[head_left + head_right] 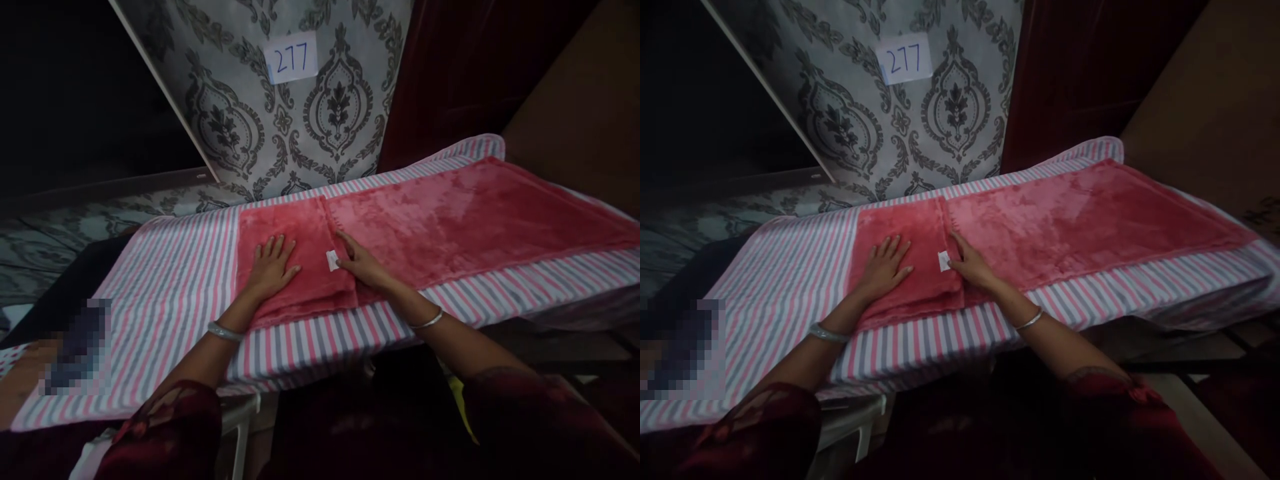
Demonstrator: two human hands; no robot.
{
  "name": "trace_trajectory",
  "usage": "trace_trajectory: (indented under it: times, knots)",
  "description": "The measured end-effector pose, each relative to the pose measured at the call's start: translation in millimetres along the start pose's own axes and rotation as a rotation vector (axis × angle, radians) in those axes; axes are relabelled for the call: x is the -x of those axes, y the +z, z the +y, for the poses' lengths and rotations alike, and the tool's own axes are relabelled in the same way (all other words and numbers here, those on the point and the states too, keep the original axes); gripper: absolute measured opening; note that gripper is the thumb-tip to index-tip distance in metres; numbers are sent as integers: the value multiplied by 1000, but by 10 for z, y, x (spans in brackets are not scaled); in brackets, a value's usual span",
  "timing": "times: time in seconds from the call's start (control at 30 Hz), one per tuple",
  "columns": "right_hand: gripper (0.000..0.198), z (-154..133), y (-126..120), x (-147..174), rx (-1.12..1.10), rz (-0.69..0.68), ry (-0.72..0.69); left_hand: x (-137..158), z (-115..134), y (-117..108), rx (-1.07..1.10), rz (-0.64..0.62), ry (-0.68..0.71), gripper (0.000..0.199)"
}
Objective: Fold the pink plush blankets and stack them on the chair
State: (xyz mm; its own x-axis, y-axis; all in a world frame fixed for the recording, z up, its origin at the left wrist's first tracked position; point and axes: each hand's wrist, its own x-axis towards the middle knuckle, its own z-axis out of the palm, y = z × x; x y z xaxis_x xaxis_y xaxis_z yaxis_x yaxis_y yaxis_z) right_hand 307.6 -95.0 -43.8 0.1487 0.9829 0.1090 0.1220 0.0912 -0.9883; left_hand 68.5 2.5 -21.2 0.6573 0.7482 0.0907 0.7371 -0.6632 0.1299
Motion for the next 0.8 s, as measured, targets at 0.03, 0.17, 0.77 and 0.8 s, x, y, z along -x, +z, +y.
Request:
trace_trajectory:
  times: [0.03, 0.17, 0.77, 0.8]
  knots:
    - [88, 15, 5, 19, -8, 18, -8, -4, -6, -2, 1, -1, 4, 71]
    - [84, 13, 25, 107, 11, 39, 17, 0, 8, -13, -19, -9, 4, 72]
    - [80, 80, -100, 260, 380, -1, -126, 212, 129, -196, 60, 49, 90, 65]
    - [77, 90, -117, 264, 344, -3, -115, 283, 210, -217, 76, 86, 152, 59]
